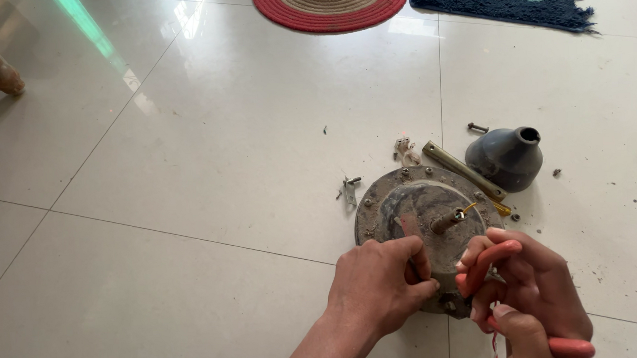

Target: The person is repairing an electrical fixture on the floor. They use a screwdriver to adjust wires and a pair of pliers to strip and cut wires, working on the base of the fixture.

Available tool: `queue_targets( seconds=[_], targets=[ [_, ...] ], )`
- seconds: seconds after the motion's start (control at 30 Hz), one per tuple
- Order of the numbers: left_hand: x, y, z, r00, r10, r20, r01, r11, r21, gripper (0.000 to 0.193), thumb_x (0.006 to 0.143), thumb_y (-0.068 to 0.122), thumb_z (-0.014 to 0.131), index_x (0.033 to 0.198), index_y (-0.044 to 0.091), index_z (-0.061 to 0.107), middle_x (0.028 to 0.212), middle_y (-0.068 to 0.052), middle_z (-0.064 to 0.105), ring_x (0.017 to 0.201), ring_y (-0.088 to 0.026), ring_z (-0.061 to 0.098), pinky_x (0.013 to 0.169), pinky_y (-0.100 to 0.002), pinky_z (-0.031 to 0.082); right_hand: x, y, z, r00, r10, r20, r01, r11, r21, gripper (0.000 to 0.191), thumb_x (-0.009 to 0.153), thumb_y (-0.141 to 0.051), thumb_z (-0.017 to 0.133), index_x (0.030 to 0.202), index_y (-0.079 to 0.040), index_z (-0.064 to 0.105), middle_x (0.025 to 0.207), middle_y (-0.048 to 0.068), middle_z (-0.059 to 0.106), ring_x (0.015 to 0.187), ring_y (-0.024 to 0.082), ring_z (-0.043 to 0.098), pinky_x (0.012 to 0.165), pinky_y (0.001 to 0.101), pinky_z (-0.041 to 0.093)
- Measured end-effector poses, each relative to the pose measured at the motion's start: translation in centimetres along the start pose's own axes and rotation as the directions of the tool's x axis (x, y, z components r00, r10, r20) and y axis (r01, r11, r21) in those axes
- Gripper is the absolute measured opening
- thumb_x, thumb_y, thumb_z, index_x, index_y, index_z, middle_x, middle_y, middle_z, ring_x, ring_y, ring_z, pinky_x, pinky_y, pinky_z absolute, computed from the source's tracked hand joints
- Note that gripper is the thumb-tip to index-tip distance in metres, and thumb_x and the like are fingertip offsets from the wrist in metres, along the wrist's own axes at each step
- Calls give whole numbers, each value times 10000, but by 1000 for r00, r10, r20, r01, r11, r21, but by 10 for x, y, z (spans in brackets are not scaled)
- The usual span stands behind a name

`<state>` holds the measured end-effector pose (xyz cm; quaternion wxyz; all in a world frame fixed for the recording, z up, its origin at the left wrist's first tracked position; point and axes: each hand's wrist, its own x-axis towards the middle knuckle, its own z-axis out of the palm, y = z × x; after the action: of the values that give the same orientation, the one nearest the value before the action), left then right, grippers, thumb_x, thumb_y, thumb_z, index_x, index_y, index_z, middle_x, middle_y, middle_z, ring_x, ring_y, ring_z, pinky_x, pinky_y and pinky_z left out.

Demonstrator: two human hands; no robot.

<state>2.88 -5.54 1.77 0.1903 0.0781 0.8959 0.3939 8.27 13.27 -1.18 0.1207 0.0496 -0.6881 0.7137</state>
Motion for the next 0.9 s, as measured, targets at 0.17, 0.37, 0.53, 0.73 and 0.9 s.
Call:
queue_targets(
  seconds=[0.17, 0.37, 0.53, 0.73, 0.9],
  targets=[
    [0, 1, -1, 1000, -18, 16, 18, 1000, 13, 146, 823, 295, 766, 833, 174, 686, 755, 32, 756, 753, -153, 752, 753, -339, 594, 5, -2, -1, 995, 78, -54, -78, 997, 9, 839, 664, 33, 415, 1503, 44, 424, 1140, 287, 609, 891, 262, 638, 555, 333, 541],
    [3, 0, -4, 1000, -29, 12, 28, 1000, 9, 142, 803, 280, 764, 854, 175, 684, 773, 42, 763, 772, -144, 752, 761, -332, 592, 12, -6, -2, 994, 67, -89, -67, 998, -2, 860, 671, 35, 409, 1530, 5, 376, 1188, 281, 585, 952, 291, 661, 551, 356, 554],
    [4, -3, -4, 1000, -29, 1, 29, 999, 13, 148, 793, 271, 762, 877, 179, 682, 793, 44, 765, 786, -140, 755, 777, -322, 595, 11, -6, 0, 996, 50, -68, -52, 998, -33, 854, 676, 41, 405, 1527, -9, 359, 1206, 278, 587, 1029, 296, 664, 593, 370, 588],
    [3, -5, -2, 999, 32, -27, -31, 999, 42, 158, 806, 299, 763, 885, 189, 682, 795, 47, 770, 784, -149, 754, 769, -342, 587, 13, -7, 1, 998, 63, -24, -64, 997, -39, 833, 691, 60, 392, 1522, 3, 362, 1209, 298, 594, 996, 302, 665, 598, 376, 588],
    [0, -4, 2, 996, 60, -67, -58, 998, 27, 172, 804, 307, 777, 866, 173, 689, 791, 26, 761, 784, -184, 747, 758, -366, 588, 11, -11, 0, 998, 53, -38, -58, 991, -122, 766, 722, 77, 362, 1486, 34, 390, 1195, 317, 623, 979, 299, 661, 634, 371, 568]
  ],
)
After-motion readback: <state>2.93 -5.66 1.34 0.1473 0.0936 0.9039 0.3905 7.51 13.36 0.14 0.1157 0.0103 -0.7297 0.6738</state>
